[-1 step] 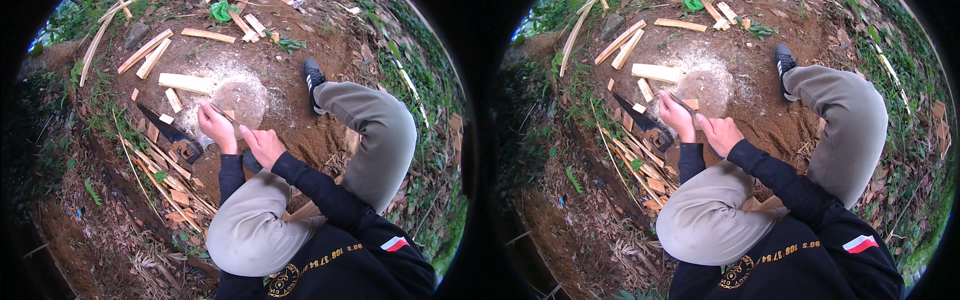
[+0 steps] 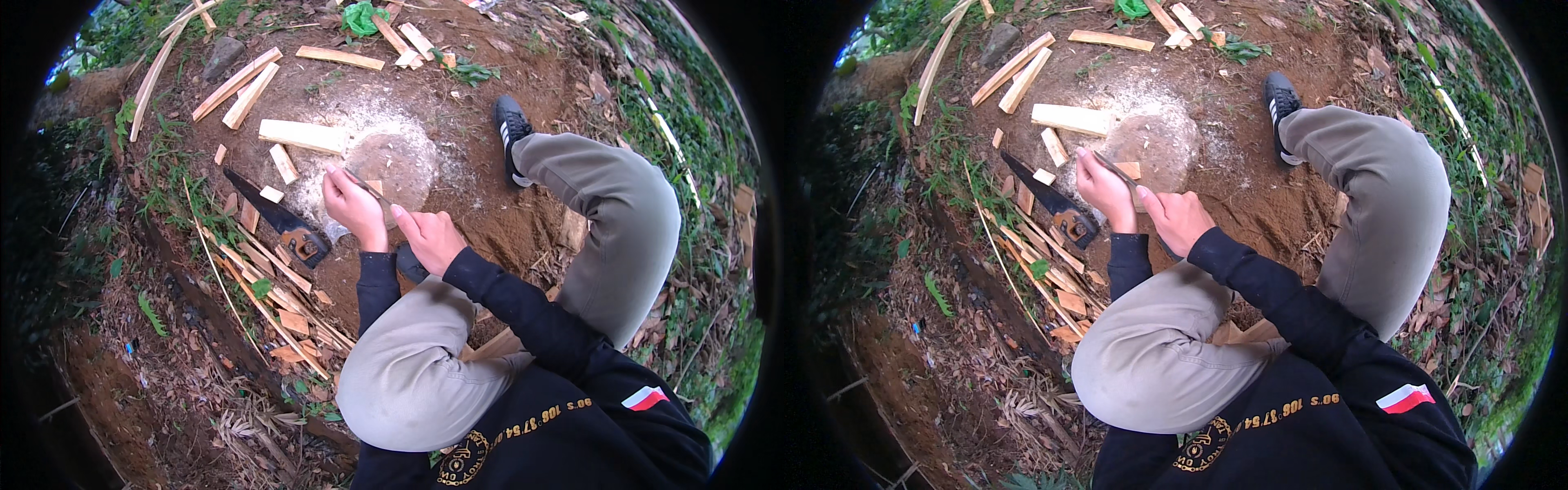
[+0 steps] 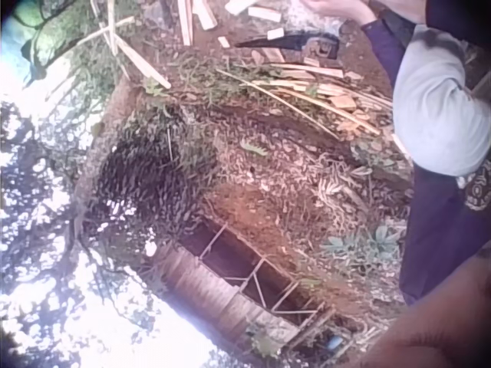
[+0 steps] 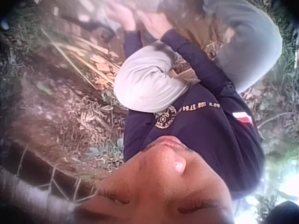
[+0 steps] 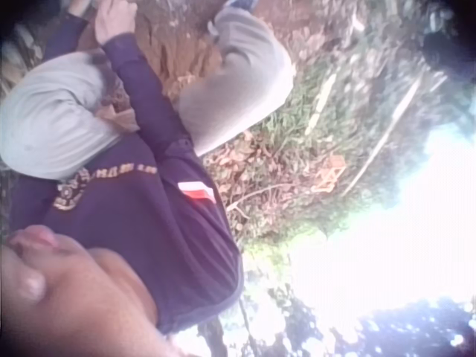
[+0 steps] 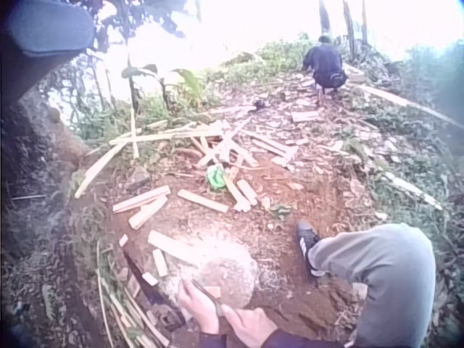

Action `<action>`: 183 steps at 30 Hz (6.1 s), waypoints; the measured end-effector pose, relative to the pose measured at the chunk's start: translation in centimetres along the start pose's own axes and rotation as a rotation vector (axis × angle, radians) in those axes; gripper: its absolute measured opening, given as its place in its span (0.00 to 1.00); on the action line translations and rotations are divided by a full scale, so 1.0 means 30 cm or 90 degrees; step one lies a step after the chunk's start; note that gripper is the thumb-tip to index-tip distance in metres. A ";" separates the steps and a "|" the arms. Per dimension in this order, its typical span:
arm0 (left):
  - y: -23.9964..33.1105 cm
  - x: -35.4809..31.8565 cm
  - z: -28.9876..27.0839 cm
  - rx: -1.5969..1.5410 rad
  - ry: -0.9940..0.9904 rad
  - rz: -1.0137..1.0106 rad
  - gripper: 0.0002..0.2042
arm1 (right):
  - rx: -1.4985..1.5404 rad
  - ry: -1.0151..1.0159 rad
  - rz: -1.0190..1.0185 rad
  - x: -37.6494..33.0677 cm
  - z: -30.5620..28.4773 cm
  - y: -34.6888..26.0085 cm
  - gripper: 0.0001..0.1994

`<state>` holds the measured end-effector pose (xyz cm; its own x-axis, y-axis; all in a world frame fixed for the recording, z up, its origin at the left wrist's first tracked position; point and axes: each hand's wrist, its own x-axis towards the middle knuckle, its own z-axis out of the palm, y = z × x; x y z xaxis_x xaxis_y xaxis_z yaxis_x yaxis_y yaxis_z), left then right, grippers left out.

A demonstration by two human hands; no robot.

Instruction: The person sits on the ground and uses a knife to carve small rectangular pieces of wood. They hold the wood in one hand and use the knife to shave off thin layers, creating wood shavings. The person occasionally pauses to inspect the carved pieces before continuing the carving process.

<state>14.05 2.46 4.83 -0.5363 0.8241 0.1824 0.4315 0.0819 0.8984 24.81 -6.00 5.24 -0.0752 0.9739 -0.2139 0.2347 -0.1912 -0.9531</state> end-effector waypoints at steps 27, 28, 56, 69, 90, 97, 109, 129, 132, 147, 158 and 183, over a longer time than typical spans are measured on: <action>-0.013 0.013 -0.016 0.086 0.002 0.034 0.18 | -0.157 -0.007 0.021 0.111 0.017 -0.090 0.31; -0.008 0.012 -0.016 0.075 0.009 0.020 0.18 | -0.163 0.001 0.022 0.114 0.021 -0.092 0.31; -0.012 0.039 -0.009 0.040 0.044 -0.010 0.19 | -0.253 0.049 -0.023 0.106 0.022 -0.100 0.29; -0.016 0.034 -0.008 0.048 0.044 -0.023 0.21 | -0.279 0.048 -0.016 0.070 0.016 -0.077 0.27; -0.020 0.042 -0.007 0.007 0.069 -0.013 0.20 | -0.318 0.043 -0.054 0.082 0.012 -0.076 0.24; -0.030 0.052 0.008 0.059 0.056 0.012 0.19 | -0.320 0.077 -0.059 0.155 0.034 -0.090 0.24; -0.053 -0.022 0.031 0.042 0.050 0.092 0.17 | -0.324 0.101 0.043 0.291 0.019 -0.005 0.31; -0.014 0.063 -0.080 -0.093 0.030 -0.008 0.21 | -0.079 0.036 0.019 0.039 -0.056 0.004 0.27; -0.011 0.078 -0.071 0.034 -0.020 0.009 0.23 | -0.060 0.028 0.005 0.030 -0.041 0.011 0.27; -0.039 0.044 -0.036 -0.013 0.057 0.030 0.22 | -0.240 0.116 -0.138 0.018 0.024 0.004 0.20; -0.049 0.033 -0.024 -0.059 0.076 -0.004 0.22 | -0.233 0.096 -0.140 0.038 0.032 0.002 0.19; -0.066 0.035 0.004 -0.020 0.174 0.050 0.18 | -0.366 0.147 -0.148 0.129 0.066 -0.049 0.20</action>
<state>12.72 3.21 3.19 -0.6802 0.6447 0.3490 0.4592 0.0037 0.8883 22.25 -2.20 5.40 0.0086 0.9953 0.0965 0.7220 0.0606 -0.6892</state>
